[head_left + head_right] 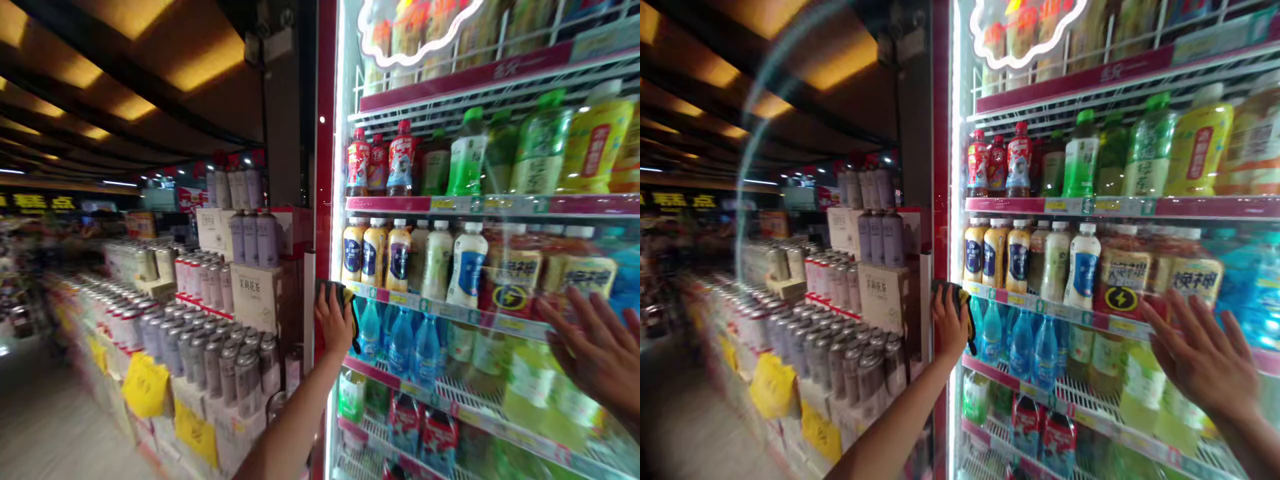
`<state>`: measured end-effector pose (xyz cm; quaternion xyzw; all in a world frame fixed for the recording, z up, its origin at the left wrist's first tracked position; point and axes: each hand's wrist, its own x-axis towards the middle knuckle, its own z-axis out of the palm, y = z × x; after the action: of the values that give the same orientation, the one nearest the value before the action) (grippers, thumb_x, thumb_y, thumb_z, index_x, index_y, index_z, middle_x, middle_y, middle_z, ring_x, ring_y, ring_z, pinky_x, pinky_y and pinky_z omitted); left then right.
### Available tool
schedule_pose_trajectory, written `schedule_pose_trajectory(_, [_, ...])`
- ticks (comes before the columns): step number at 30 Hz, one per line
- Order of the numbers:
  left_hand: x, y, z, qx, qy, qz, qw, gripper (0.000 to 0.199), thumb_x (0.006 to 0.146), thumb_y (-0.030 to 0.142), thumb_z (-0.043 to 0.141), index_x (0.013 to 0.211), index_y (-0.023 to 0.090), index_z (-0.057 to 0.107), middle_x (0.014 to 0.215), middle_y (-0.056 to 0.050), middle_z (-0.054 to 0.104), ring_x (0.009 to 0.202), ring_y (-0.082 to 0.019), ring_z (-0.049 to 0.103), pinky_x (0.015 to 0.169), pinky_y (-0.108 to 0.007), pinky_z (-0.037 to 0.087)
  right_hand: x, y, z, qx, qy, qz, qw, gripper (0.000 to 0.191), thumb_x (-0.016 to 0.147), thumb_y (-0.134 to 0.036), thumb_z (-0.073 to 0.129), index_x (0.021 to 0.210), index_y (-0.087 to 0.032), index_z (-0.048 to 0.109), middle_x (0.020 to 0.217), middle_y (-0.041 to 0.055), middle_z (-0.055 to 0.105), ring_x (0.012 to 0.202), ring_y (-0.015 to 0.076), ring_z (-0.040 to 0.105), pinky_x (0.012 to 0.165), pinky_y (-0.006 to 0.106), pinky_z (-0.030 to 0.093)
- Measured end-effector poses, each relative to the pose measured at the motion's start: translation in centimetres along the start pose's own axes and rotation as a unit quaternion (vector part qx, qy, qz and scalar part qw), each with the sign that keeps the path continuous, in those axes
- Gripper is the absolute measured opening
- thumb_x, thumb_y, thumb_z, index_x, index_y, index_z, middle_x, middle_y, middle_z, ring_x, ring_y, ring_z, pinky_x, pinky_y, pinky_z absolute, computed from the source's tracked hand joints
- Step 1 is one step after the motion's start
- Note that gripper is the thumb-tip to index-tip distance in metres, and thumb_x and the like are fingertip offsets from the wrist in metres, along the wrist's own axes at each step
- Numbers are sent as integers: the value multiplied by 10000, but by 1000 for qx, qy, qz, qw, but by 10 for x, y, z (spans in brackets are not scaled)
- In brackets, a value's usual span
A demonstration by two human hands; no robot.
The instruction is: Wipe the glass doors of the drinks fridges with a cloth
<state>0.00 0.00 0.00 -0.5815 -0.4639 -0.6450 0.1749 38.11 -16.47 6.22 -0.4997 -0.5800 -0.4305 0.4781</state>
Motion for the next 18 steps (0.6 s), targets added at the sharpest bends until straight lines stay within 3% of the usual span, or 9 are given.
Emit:
schedule_pose_trajectory(3, [7,-1,-3,-11,-9,19,1000,563,1011,398,441,1529,195,360,1601,-208,332,1477,-336,337,1164,-574,323,-1,6,0,-8,-5,-12,1000,494,996,-492,496,1474,-538,379,1614,-53,363,1477,300,354,1225,529,256])
schedule_pose_trajectory(9, [47,18,3,-30,12,21,999,576,1023,408,400,1560,217,316,1628,-182,299,1500,-323,303,1188,-551,302,-1,9,-2,-24,-15,-34,999,581,964,-443,564,1496,-533,348,1621,-49,345,1473,298,359,1232,506,255])
schedule_pose_trajectory(11, [32,17,6,-27,24,-3,999,566,1031,396,373,1563,213,310,1623,-185,308,1502,-323,297,1192,-559,292,-2,9,-2,-15,-10,-24,1000,587,960,-415,571,1494,-535,357,1618,-51,353,1471,303,364,1233,513,255])
schedule_pose_trajectory(16, [-57,-12,7,-12,6,-58,998,591,1017,406,418,1562,202,314,1603,-204,337,1502,-349,284,1176,-601,300,-8,26,5,-29,-9,-55,998,644,936,-334,583,1513,-506,354,1621,-46,333,1458,344,366,1226,533,275])
schedule_pose_trajectory(18, [-70,-18,7,-22,13,-81,996,592,1018,402,419,1569,219,303,1605,-200,334,1492,-342,311,1169,-593,316,-8,32,7,-39,-11,-74,996,658,932,-320,578,1515,-514,343,1623,-54,319,1449,359,371,1216,540,289])
